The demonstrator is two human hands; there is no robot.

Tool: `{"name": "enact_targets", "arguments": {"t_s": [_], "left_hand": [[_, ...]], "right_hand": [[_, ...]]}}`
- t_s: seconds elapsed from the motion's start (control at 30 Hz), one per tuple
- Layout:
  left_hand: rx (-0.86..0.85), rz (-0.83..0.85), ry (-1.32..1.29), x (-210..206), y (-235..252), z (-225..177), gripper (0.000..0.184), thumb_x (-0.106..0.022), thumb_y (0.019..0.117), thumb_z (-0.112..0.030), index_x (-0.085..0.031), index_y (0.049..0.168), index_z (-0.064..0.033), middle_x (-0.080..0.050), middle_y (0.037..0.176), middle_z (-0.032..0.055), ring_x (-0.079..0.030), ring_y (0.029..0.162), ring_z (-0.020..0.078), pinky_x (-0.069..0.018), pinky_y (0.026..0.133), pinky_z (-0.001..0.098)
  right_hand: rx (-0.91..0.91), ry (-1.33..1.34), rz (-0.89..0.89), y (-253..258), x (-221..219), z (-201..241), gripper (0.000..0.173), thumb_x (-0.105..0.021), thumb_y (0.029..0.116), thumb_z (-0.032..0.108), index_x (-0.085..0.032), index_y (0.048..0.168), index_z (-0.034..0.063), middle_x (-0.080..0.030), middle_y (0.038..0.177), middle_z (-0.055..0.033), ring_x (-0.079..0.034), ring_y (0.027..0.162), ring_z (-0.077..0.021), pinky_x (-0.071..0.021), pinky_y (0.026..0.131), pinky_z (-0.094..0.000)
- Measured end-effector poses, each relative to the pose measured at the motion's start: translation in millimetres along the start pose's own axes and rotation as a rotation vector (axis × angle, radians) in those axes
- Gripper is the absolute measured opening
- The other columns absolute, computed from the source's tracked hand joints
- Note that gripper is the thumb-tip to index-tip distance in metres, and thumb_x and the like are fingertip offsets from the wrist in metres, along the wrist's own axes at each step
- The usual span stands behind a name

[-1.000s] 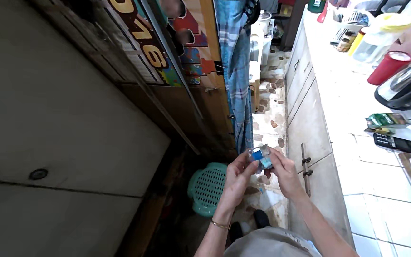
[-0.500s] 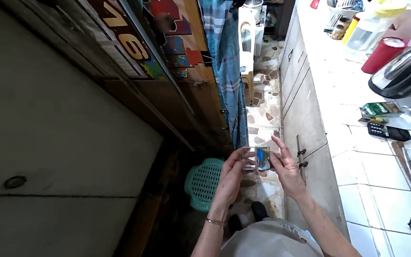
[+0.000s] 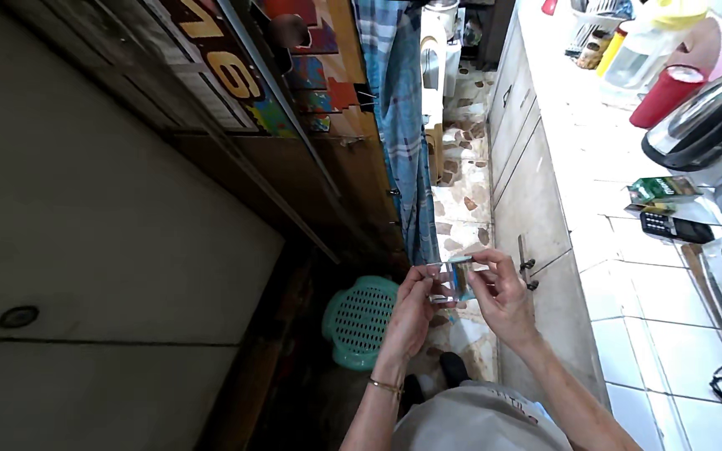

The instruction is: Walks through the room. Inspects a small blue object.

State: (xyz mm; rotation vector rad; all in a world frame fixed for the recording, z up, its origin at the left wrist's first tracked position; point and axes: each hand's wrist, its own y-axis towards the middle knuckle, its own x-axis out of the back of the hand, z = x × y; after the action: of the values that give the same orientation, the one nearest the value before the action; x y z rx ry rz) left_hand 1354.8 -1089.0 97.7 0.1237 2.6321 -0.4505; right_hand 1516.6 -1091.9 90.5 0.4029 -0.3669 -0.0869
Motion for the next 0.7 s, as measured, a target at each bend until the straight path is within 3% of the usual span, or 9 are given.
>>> {"name": "enact_targets", "arguments": {"t_s": [0.07, 0.13, 0.17, 0.27, 0.33, 0.4, 0.5, 0.6, 0.7], "left_hand": [[0.017, -0.002, 0.008, 0, 0, 1, 0.026, -0.031, 0.1093, -0.009, -0.054, 0.121, -0.0051, -0.068, 0.102, 0.0088, -0.068, 0.077, 0.0140, -0.0588, 0.073, 0.0295], [0.031, 0.002, 0.034, 0, -1, 1, 0.025, -0.032, 0.1103, -0.011, -0.054, 0.123, -0.0056, -0.067, 0.099, 0.0084, -0.067, 0.076, 0.0139, -0.0584, 0.072, 0.0291], [0.027, 0.008, 0.070, 0, 1, 0, 0.026, -0.033, 0.1106, -0.012, -0.054, 0.124, -0.0055, -0.067, 0.098, 0.0081, -0.067, 0.076, 0.0135, -0.0583, 0.071, 0.0287], [-0.077, 0.019, 0.382, -2, 4, -13, 0.029, -0.035, 0.1113, -0.016, -0.057, 0.127, -0.0041, -0.070, 0.099, 0.0079, -0.067, 0.074, 0.0130, -0.0567, 0.067, 0.0275], [-0.165, 0.046, 0.684, -8, 2, -32, 0.029, -0.039, 0.1115, -0.021, -0.058, 0.128, -0.0066, -0.072, 0.101, 0.0072, -0.069, 0.076, 0.0147, -0.0586, 0.066, 0.0297], [-0.233, 0.056, 0.832, -15, 1, -41, 0.028, -0.042, 0.1108, -0.022, -0.060, 0.127, -0.0081, -0.071, 0.091, 0.0062, -0.067, 0.067, 0.0144, -0.0562, 0.057, 0.0288], [-0.197, 0.063, 0.820, -10, 13, -33, 0.032, -0.040, 0.1114, -0.027, -0.062, 0.124, -0.0074, -0.072, 0.095, 0.0064, -0.064, 0.069, 0.0143, -0.0525, 0.059, 0.0286], [-0.159, 0.049, 0.800, -8, 21, -21, 0.033, -0.043, 0.1105, -0.032, -0.064, 0.119, -0.0086, -0.070, 0.093, 0.0049, -0.063, 0.076, 0.0146, -0.0511, 0.067, 0.0312], [-0.153, 0.040, 0.777, -10, 27, -11, 0.037, -0.037, 0.1121, -0.032, -0.063, 0.121, -0.0075, -0.070, 0.095, 0.0074, -0.066, 0.080, 0.0163, -0.0546, 0.071, 0.0340]], "right_hand": [[0.051, -0.106, 0.012, 1, 1, 0, 0.029, -0.061, 0.0940, -0.001, -0.060, 0.123, -0.0024, -0.070, 0.115, -0.0150, -0.073, 0.086, -0.0137, -0.0627, 0.072, -0.0280], [0.097, -0.170, 0.065, 3, 5, 0, 0.027, -0.062, 0.0879, -0.005, -0.066, 0.114, -0.0017, -0.061, 0.134, -0.0203, -0.069, 0.110, -0.0228, -0.0627, 0.083, -0.0337], [0.099, -0.174, 0.075, 6, 6, 1, 0.025, -0.063, 0.0850, -0.005, -0.067, 0.110, -0.0004, -0.056, 0.138, -0.0211, -0.067, 0.113, -0.0238, -0.0623, 0.084, -0.0343], [0.073, -0.113, 0.058, 8, 8, 1, 0.018, -0.066, 0.0818, -0.007, -0.069, 0.099, -0.0016, -0.064, 0.127, -0.0198, -0.069, 0.109, -0.0228, -0.0627, 0.083, -0.0334], [-0.002, 0.001, -0.006, 6, 4, 2, 0.021, -0.067, 0.0842, -0.011, -0.070, 0.105, -0.0049, -0.069, 0.118, -0.0171, -0.073, 0.097, -0.0163, -0.0634, 0.080, -0.0292], [-0.134, 0.168, -0.126, 1, -1, 5, 0.029, -0.067, 0.0840, -0.014, -0.067, 0.112, -0.0054, -0.072, 0.115, -0.0133, -0.074, 0.088, -0.0122, -0.0632, 0.076, -0.0262], [-0.243, 0.334, -0.229, -5, -9, -2, 0.035, -0.067, 0.0816, -0.016, -0.056, 0.110, 0.0013, -0.072, 0.115, -0.0087, -0.075, 0.086, -0.0117, -0.0636, 0.074, -0.0273], [-0.223, 0.258, -0.208, -11, -10, -13, 0.021, -0.068, 0.0820, -0.015, -0.067, 0.101, -0.0045, -0.070, 0.117, -0.0131, -0.073, 0.089, -0.0111, -0.0634, 0.075, -0.0255], [-0.106, 0.038, -0.175, -7, -10, -16, 0.013, -0.069, 0.0794, -0.012, -0.072, 0.088, -0.0029, -0.069, 0.121, -0.0191, -0.073, 0.101, -0.0180, -0.0638, 0.077, -0.0293]]}}
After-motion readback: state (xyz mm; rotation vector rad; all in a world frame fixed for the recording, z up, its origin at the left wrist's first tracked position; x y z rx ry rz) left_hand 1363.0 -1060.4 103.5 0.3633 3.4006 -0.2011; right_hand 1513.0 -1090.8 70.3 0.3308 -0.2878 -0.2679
